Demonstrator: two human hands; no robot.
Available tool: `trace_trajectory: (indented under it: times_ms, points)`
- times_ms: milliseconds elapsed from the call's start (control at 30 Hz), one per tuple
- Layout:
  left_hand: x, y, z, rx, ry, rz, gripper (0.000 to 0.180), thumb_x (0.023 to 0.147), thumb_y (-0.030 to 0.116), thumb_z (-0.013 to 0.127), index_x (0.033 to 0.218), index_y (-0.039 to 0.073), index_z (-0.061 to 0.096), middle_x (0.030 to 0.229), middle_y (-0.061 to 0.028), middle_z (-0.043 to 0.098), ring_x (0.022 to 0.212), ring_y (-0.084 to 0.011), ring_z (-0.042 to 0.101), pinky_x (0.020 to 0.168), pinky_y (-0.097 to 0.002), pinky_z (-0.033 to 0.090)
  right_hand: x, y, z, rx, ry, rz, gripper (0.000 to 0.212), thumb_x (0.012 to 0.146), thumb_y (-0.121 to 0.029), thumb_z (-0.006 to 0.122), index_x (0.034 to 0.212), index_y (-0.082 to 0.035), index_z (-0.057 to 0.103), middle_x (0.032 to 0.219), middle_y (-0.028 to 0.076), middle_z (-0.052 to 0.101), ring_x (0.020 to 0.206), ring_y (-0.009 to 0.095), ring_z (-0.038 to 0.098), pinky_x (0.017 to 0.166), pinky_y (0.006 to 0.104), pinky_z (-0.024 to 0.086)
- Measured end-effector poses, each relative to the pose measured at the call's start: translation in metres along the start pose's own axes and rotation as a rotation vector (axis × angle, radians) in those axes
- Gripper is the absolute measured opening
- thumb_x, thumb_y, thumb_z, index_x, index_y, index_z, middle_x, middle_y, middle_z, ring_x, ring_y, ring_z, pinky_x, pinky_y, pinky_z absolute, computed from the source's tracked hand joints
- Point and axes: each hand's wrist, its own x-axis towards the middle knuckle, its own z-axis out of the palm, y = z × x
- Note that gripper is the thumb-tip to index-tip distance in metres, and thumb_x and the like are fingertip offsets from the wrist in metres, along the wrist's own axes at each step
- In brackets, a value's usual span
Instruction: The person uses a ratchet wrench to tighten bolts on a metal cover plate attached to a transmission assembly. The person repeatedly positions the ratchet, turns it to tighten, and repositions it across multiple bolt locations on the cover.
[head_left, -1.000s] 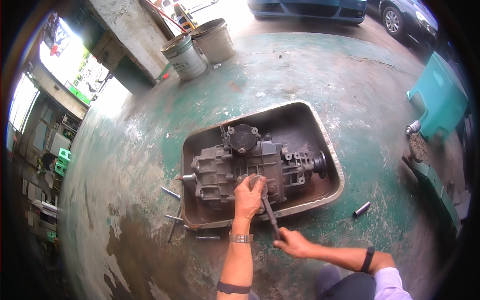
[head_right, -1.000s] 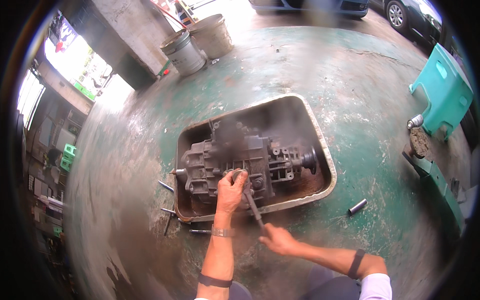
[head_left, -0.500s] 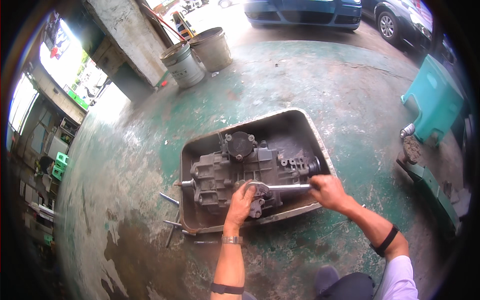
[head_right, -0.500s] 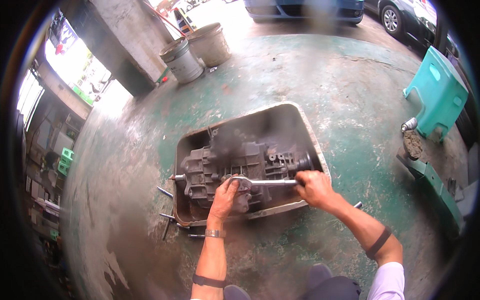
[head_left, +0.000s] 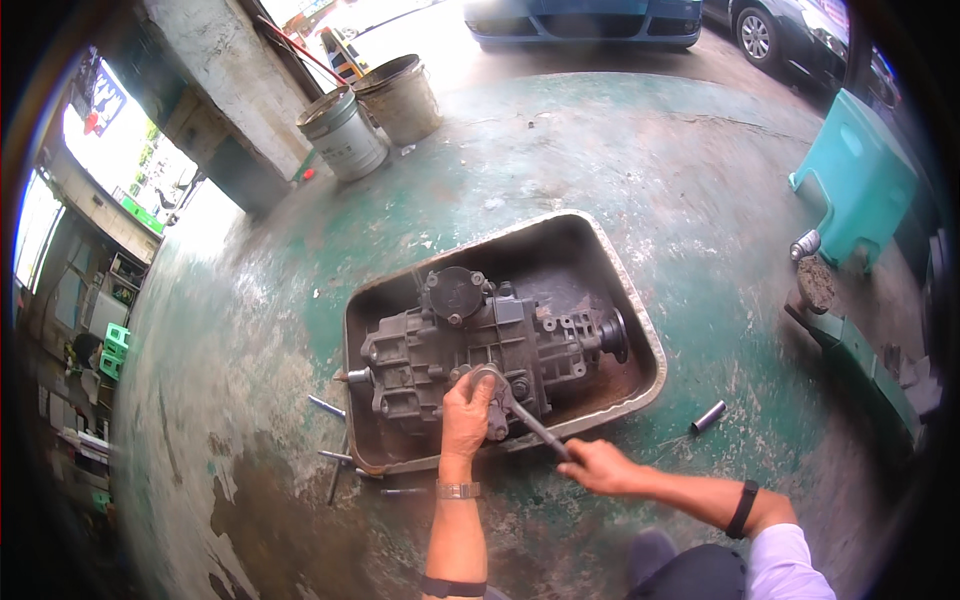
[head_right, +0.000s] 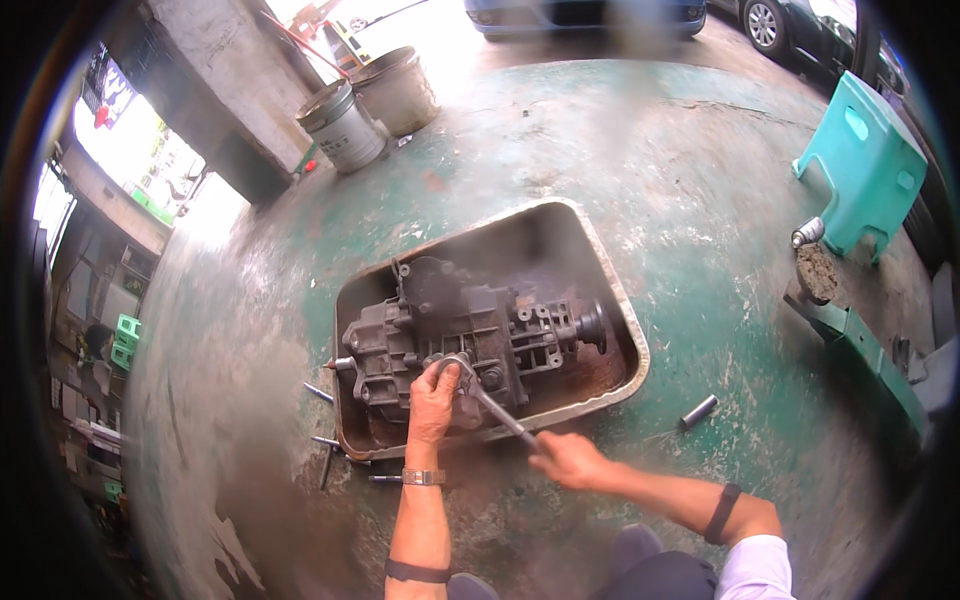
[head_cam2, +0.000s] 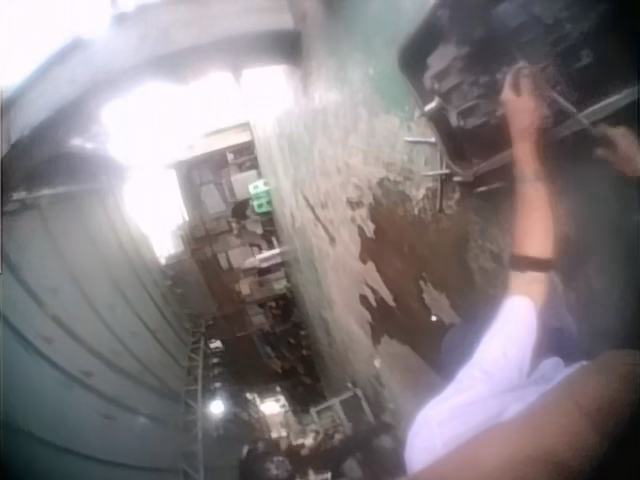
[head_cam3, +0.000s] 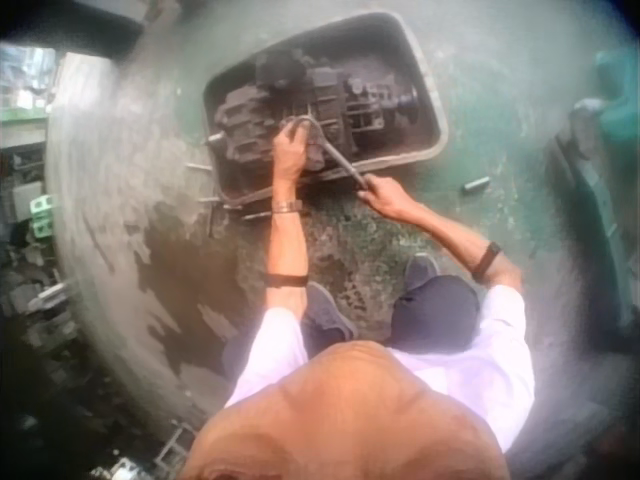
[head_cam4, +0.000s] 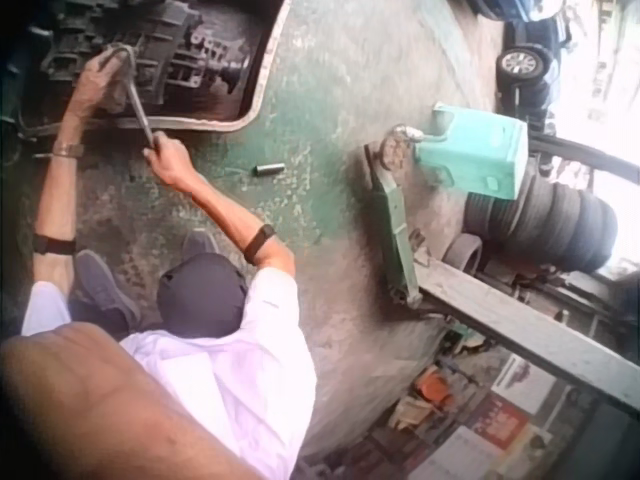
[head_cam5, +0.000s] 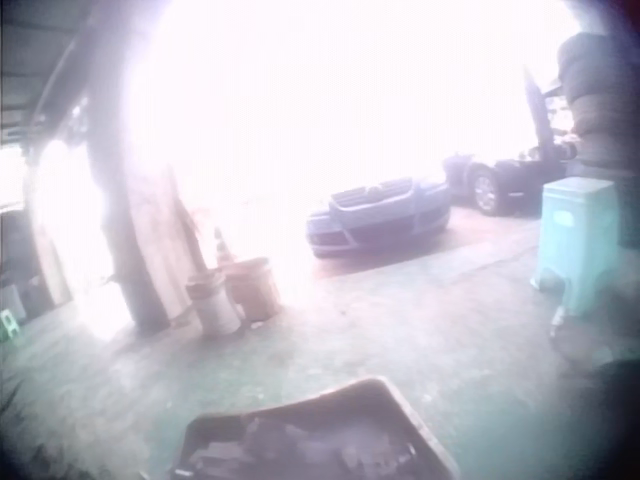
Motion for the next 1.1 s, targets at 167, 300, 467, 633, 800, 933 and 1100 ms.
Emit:
trace_trajectory:
  times_ms: [167, 300, 467, 633, 800, 933, 1100]
  points:
    - [0.003, 0.018, -0.013, -0.091, -0.118, -0.145, 0.040, 0.096, 0.036, 0.066, 0.112, -0.001, 0.067, 0.095, -0.0054, 0.070, 0.083, -0.0172, 0.070, 0.075, -0.0316, 0.058, 0.011, -0.031, 0.084, 0.690, -0.376, -0.009, 0.047, 0.093, -0.031, 0.071, 0.123, 0.001, 0.052, 0.115, 0.010, 0.063, 0.111, 0.016, 0.057, 0.098, 0.0309, 0.046]
    - [0.003, 0.024, -0.009, -0.027, -0.071, -0.157, 0.039, 0.096, 0.036, 0.066, 0.112, -0.001, 0.067, 0.095, -0.0039, 0.070, 0.084, -0.0167, 0.070, 0.077, -0.0318, 0.058, 0.001, -0.028, 0.032, 0.473, -0.357, 0.062, 0.062, 0.088, -0.047, 0.071, 0.123, 0.003, 0.058, 0.119, 0.020, 0.066, 0.112, 0.028, 0.062, 0.097, 0.0398, 0.048]
    - [0.000, 0.022, -0.006, -0.075, -0.071, -0.087, 0.036, 0.097, 0.033, 0.065, 0.105, -0.003, 0.068, 0.093, -0.0025, 0.068, 0.076, -0.0101, 0.063, 0.069, -0.0263, 0.055, 0.003, -0.019, -0.092, -0.127, 0.143, 0.000, 0.029, 0.081, -0.035, 0.077, 0.093, -0.009, 0.072, 0.087, 0.016, 0.071, 0.083, 0.034, 0.069, 0.074, 0.0442, 0.053]
    - [0.001, 0.028, -0.003, -0.141, -0.061, -0.176, 0.035, 0.098, 0.031, 0.064, 0.110, -0.001, 0.067, 0.097, -0.0068, 0.071, 0.081, -0.0174, 0.070, 0.074, -0.0280, 0.057, 0.061, -0.034, -0.181, -0.567, 0.760, -0.495, 0.015, 0.077, -0.017, 0.069, 0.088, -0.007, 0.068, 0.081, 0.011, 0.068, 0.082, 0.035, 0.065, 0.073, 0.0448, 0.053]
    - [0.000, 0.028, -0.003, -0.086, -0.078, -0.112, 0.040, 0.099, 0.035, 0.062, 0.113, -0.002, 0.066, 0.099, -0.0074, 0.071, 0.085, -0.0192, 0.069, 0.079, -0.0309, 0.056, 0.065, -0.028, -0.154, -0.578, 0.796, -0.412, 0.015, 0.076, -0.016, 0.069, 0.088, -0.007, 0.068, 0.083, 0.012, 0.068, 0.082, 0.034, 0.066, 0.073, 0.0449, 0.053]
    - [0.001, 0.027, -0.010, -0.107, -0.141, -0.087, 0.039, 0.100, 0.034, 0.059, 0.112, -0.002, 0.065, 0.104, -0.0125, 0.071, 0.090, -0.0228, 0.070, 0.085, -0.0370, 0.058, 0.021, -0.012, -0.091, -0.296, 0.512, -0.215, 0.015, 0.078, -0.017, 0.069, 0.076, -0.002, 0.063, 0.073, 0.019, 0.066, 0.069, 0.040, 0.066, 0.066, 0.0507, 0.052]
    - [0.007, 0.032, -0.018, -0.024, -0.189, -0.127, 0.046, 0.101, 0.035, 0.057, 0.118, -0.008, 0.061, 0.106, -0.0188, 0.069, 0.092, -0.0273, 0.070, 0.089, -0.0398, 0.056, 0.002, -0.036, 0.017, 0.448, -0.133, -0.079, 0.033, 0.089, -0.021, 0.067, 0.108, 0.001, 0.053, 0.096, 0.022, 0.069, 0.094, 0.041, 0.067, 0.082, 0.0482, 0.053]
